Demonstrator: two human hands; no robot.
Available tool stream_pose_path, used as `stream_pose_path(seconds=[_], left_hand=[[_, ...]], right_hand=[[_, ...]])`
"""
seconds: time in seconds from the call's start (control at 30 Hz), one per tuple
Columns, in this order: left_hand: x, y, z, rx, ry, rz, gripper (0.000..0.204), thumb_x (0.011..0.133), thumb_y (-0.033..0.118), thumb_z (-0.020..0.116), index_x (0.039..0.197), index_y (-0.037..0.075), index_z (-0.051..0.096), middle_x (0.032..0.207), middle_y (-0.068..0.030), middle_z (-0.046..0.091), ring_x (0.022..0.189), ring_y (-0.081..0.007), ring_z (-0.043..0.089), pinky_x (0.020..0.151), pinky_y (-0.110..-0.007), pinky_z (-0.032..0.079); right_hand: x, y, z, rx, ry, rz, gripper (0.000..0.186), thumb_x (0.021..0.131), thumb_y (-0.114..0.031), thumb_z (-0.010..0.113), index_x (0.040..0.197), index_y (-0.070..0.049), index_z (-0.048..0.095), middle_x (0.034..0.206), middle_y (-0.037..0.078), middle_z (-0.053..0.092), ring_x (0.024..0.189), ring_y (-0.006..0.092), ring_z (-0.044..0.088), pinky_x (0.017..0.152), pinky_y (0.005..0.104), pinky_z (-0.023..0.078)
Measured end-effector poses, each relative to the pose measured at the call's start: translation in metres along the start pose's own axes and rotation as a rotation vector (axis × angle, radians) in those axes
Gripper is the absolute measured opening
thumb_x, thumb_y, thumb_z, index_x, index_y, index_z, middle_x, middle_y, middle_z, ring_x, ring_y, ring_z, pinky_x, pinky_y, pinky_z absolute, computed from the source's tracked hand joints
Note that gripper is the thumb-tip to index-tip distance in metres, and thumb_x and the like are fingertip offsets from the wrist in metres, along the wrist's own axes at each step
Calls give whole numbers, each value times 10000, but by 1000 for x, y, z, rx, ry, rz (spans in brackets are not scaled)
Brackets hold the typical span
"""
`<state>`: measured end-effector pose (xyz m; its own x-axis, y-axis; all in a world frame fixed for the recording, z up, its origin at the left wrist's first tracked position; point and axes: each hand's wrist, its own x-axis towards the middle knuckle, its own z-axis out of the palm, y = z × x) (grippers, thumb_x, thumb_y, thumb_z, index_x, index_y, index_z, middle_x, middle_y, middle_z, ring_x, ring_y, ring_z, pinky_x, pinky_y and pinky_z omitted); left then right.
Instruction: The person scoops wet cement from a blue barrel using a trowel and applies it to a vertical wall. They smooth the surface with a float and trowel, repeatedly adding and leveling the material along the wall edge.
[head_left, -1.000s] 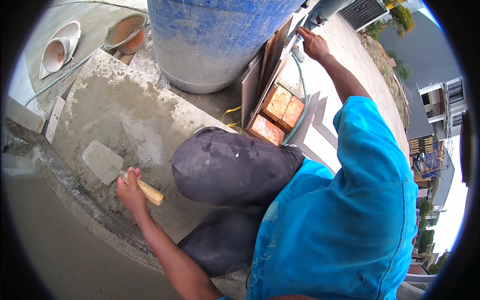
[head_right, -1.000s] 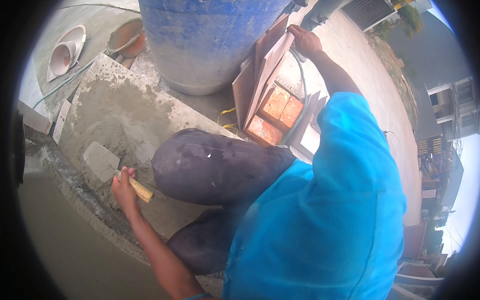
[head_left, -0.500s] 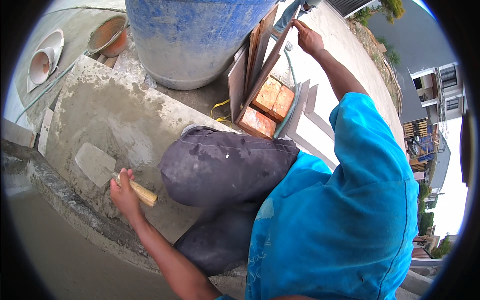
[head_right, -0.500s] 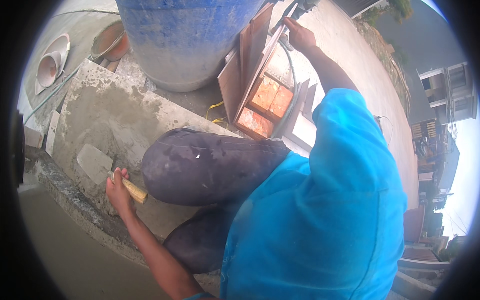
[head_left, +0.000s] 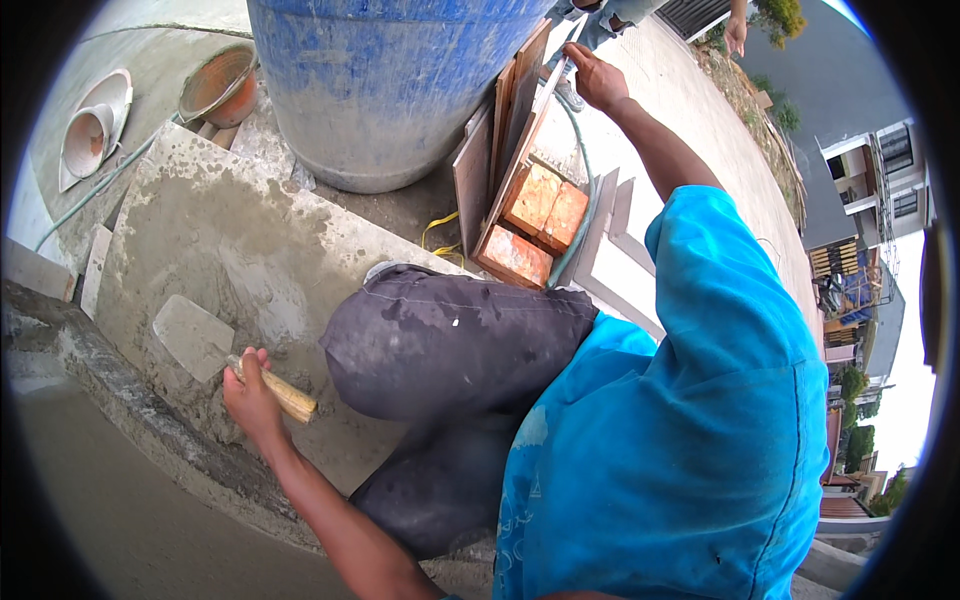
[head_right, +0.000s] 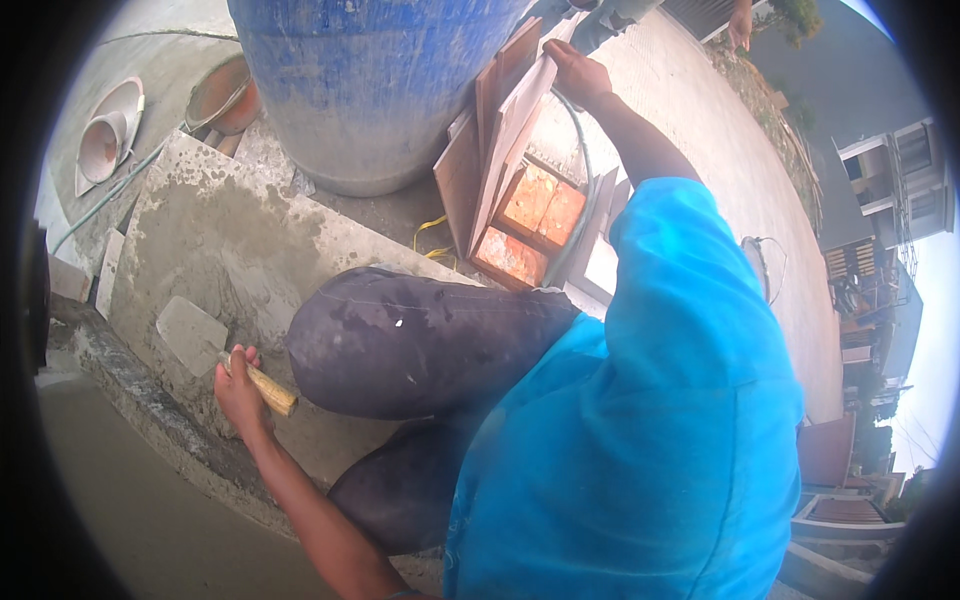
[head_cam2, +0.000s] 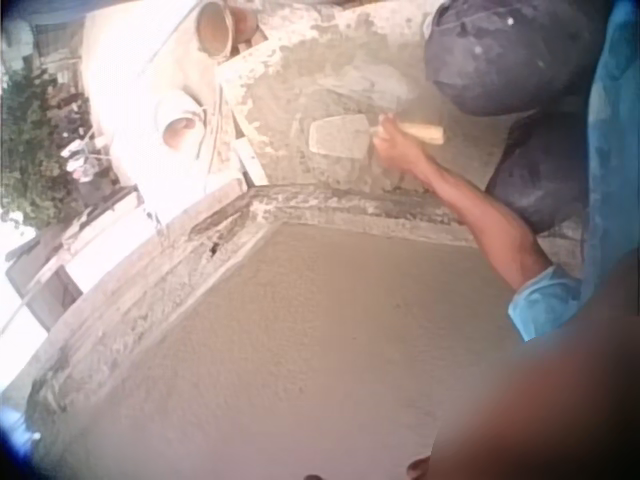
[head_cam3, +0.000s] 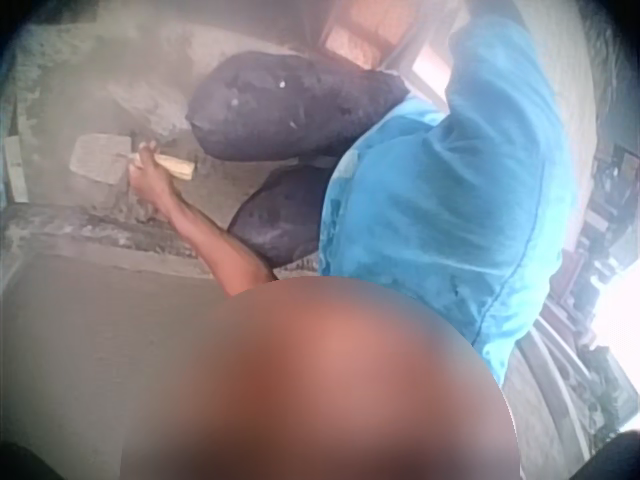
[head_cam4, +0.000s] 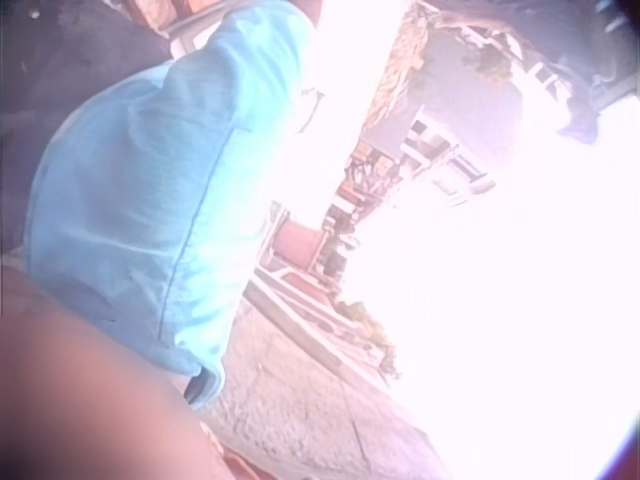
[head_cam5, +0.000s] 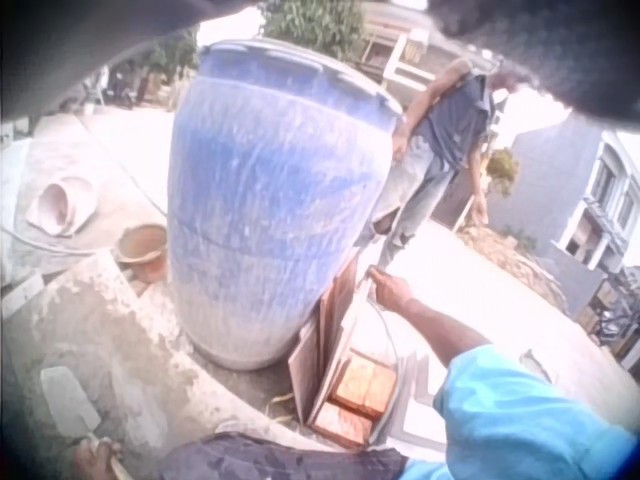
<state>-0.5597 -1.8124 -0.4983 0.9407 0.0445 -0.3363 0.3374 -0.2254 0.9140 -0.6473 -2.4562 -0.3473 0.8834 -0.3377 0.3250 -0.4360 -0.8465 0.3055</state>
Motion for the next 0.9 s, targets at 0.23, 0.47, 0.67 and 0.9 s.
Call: stream_pose_path(seconds=[0.23,0.47,0.67,0.9], left_hand=[[-5,4,-2,18,10,-12,345,957,251,622,1083,-69,627,1028,-154,719,925,-208,673,858,-335,522],[-4,2,-4,2,15,-14,327,960,260,626,1059,-52,626,1012,-137,718,913,-190,662,849,-326,517],[-7,7,-2,6,20,-24,336,963,262,620,1075,-55,629,1029,-141,719,914,-198,668,851,-326,516],[-8,13,1,55,-9,-30,345,970,275,607,1095,-46,631,1051,-135,723,947,-202,665,851,-328,508]], right_hand=[[22,-16,7,2,-4,-78,484,931,-75,453,1404,-175,440,1405,45,556,974,365,694,780,478,586],[35,-25,11,-84,-57,-20,452,936,-97,425,1368,-225,462,1413,24,572,1072,296,688,829,450,575],[37,-24,17,-60,22,-63,452,954,-127,421,1394,-223,452,1411,28,578,983,360,700,805,489,577],[46,-16,40,-2,209,-103,296,954,-165,515,1246,-140,559,1217,113,654,913,303,698,778,455,559]])
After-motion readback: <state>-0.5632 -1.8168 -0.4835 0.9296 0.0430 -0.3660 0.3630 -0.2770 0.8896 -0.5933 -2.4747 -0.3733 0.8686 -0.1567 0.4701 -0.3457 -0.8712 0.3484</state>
